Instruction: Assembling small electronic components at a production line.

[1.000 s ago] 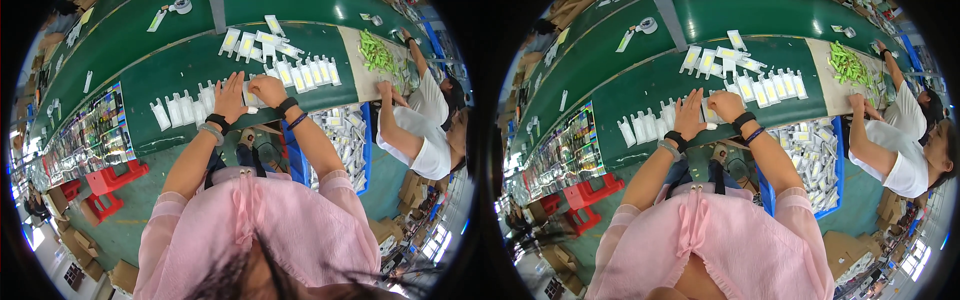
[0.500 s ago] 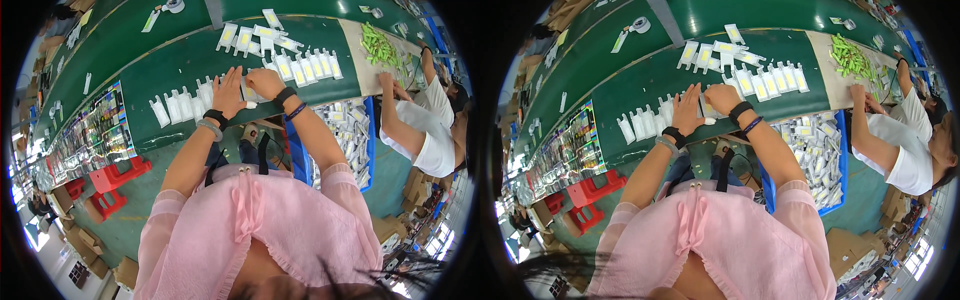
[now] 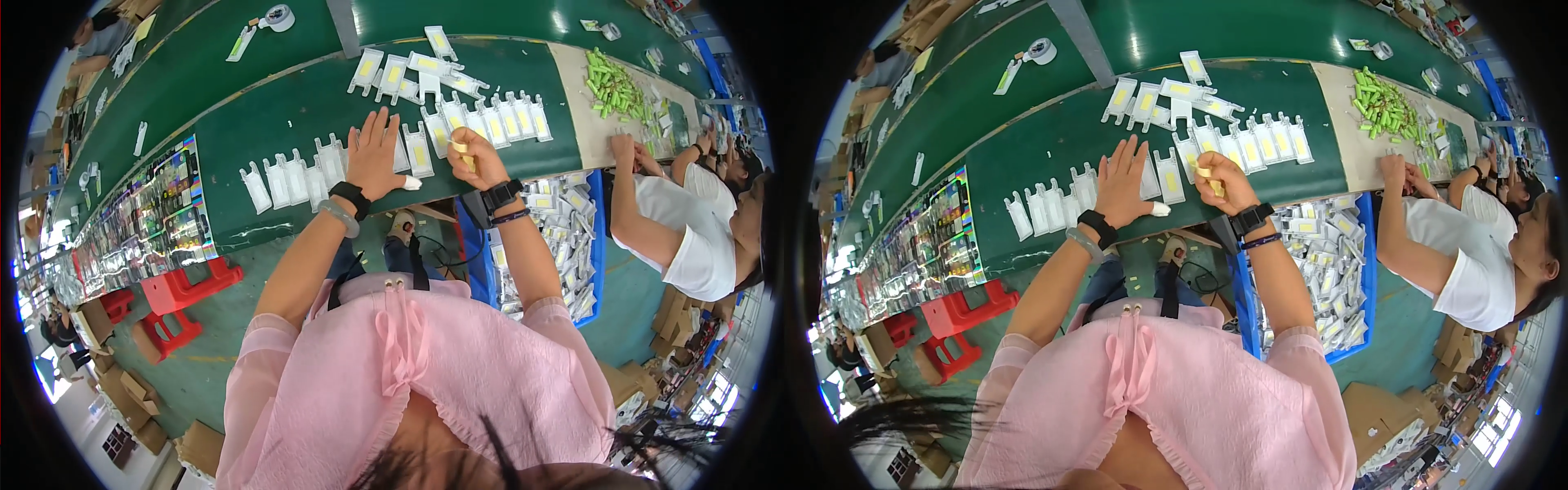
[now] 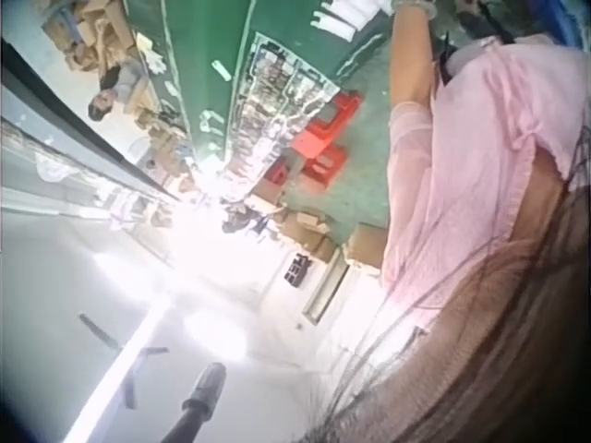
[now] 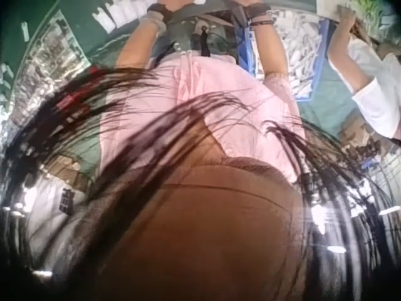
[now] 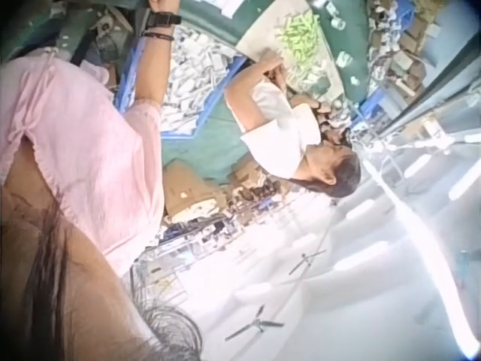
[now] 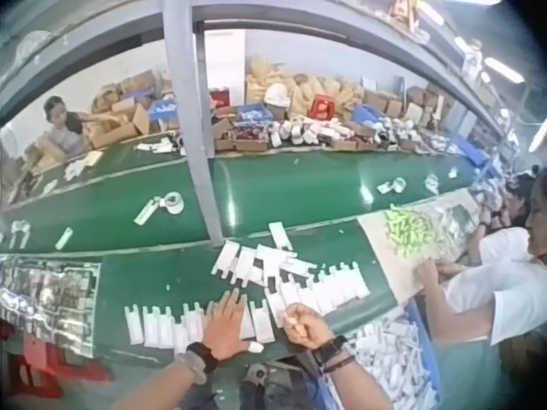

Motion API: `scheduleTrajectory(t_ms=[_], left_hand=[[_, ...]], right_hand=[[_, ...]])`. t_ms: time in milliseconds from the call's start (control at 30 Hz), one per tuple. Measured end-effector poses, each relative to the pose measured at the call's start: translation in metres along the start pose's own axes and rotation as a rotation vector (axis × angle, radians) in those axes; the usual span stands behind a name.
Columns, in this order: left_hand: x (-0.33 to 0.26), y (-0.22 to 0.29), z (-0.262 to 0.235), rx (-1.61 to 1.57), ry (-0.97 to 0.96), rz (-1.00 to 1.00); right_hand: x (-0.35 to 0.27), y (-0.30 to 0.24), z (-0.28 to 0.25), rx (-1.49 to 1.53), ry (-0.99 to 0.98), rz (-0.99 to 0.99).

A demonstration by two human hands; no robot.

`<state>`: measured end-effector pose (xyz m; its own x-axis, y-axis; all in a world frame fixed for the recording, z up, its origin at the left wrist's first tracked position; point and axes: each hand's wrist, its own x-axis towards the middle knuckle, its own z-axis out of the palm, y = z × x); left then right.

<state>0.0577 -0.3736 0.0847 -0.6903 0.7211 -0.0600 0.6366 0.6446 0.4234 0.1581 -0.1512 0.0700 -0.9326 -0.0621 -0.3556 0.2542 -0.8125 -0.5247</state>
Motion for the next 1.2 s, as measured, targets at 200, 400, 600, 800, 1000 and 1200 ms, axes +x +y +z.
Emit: scheduleTrajectory(t_ms=[200, 400, 600, 800, 1000, 1200], left_hand=[[0.014, 0.013, 0.02, 0.037, -0.12, -0.016], [0.011, 0.009, 0.029, 0.033, -0.083, -0.013], [0.01, 0.007, 0.028, 0.05, -0.081, -0.009], [0.009, 0.007, 0.028, 0.056, -0.06, 0.001], [0.011, 0.008, 0.03, 0.061, -0.071, 0.003], [0.008, 0.004, 0.032, 0.064, -0.073, 0.019]], right_hand=[[0.031, -0.003, 0.008, -0.141, -0.033, 0.048], [0.042, 0.006, 0.022, -1.448, 0.091, -0.366], [0.051, 0.017, 0.02, -1.902, 0.063, -0.363], [0.058, 0.012, 0.021, -2.043, -0.055, -0.369], [0.055, 0.007, 0.025, -2.176, -0.119, -0.426], [0.046, 0.017, 0.03, -2.253, -0.053, -0.545]])
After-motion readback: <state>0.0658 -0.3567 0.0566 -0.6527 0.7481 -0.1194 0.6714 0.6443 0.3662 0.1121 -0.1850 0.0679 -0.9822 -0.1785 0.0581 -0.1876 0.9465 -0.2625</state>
